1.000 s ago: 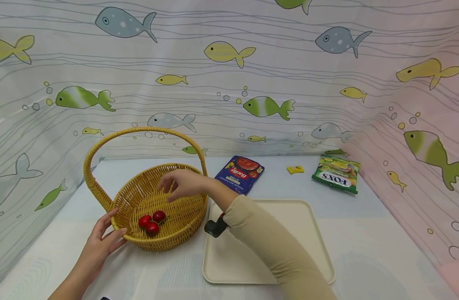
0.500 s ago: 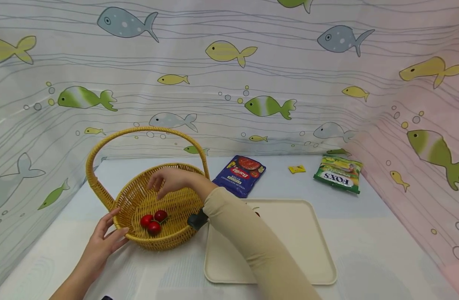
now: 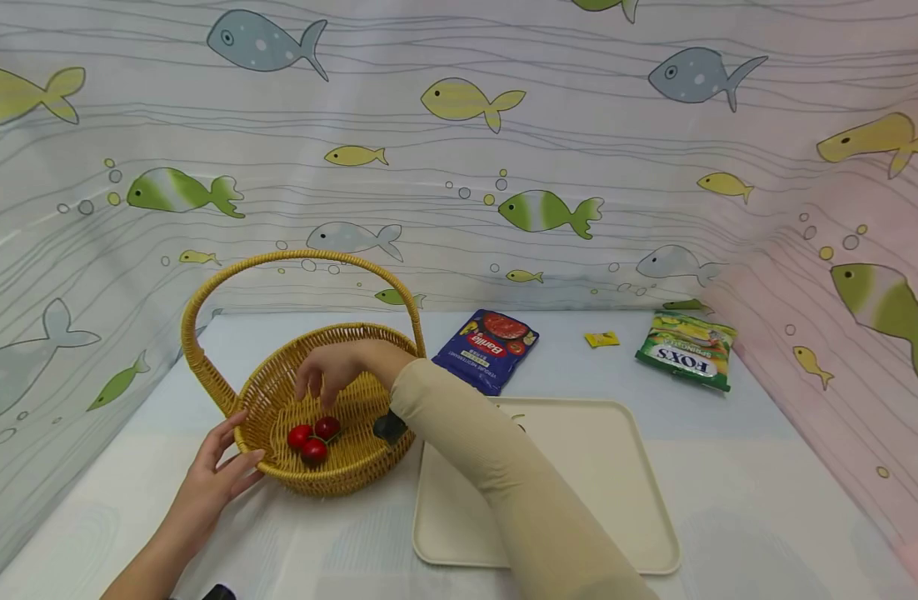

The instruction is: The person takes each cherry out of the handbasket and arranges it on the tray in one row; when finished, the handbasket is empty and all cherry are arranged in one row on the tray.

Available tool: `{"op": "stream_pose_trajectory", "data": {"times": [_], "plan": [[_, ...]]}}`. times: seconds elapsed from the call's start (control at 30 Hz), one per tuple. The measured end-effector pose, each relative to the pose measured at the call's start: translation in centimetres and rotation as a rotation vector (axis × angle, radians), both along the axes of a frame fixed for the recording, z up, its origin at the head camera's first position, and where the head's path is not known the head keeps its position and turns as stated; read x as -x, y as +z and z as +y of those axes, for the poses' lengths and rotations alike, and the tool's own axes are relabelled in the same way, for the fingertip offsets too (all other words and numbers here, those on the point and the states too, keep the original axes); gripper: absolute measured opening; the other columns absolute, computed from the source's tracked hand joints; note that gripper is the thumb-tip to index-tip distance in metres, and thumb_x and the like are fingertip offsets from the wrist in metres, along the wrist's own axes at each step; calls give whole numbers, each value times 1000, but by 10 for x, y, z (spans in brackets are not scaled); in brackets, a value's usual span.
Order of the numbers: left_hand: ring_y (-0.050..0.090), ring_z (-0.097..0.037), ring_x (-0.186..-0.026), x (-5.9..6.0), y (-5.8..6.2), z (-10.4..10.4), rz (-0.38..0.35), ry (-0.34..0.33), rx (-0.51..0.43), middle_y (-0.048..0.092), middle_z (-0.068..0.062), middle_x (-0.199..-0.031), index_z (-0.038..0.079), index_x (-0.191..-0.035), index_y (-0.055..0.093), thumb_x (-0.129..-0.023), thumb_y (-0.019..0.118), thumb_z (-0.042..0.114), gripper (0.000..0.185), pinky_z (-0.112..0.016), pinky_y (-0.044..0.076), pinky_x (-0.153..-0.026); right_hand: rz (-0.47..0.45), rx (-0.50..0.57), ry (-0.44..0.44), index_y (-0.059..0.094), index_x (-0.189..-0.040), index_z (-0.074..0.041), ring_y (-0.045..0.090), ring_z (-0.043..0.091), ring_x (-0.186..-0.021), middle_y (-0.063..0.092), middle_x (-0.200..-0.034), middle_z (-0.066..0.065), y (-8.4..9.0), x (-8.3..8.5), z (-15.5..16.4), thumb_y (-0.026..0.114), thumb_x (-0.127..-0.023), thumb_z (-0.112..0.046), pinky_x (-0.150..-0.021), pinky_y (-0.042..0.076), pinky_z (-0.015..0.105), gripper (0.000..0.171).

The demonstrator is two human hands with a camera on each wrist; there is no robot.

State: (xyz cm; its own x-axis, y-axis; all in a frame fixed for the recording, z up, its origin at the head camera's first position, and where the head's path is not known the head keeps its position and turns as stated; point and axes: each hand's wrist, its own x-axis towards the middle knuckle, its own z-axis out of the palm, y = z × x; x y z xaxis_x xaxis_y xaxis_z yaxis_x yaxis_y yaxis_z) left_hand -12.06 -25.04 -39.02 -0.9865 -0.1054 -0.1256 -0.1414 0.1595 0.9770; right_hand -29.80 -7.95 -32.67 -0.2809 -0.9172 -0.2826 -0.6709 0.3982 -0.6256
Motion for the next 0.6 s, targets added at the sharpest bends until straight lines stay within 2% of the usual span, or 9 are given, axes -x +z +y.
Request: {"op": "stream_pose_trajectory", "data": {"times": [0.23,0.4,0.5,0.6], "plan": [[29,-38,-129,1,-1,-2,-1,-13,-16,4,-20,-150,15,-149,11,-94,54,13,69,-25,49,-84,22,-105,96,63,-118,-9,49,15,-112,56,-120,6,-5,0,-13,67,-81,4,-81,44,15,40],[30,-38,-128,2,-1,-1,9,-7,-26,5,-21,-150,14,-148,12,-94,53,11,68,-24,49,-83,36,-187,148,64,-115,-12,51,12,-108,58,-114,1,-5,-6,-22,68,-80,4,-78,46,16,38],[29,-39,-128,1,-1,-1,18,-6,-27,4,-20,-150,13,-148,13,-94,54,11,68,-23,49,-82,51,-271,158,65,-108,-10,54,11,-100,60,-105,0,-5,-9,-24,69,-80,4,-77,47,19,32],[29,-39,-128,1,-1,-1,22,-3,-24,4,-20,-151,13,-148,13,-93,55,11,69,-22,49,-81,40,-365,120,65,-105,-11,56,10,-95,61,-101,-1,-4,-10,-24,70,-79,5,-79,50,26,31]]}}
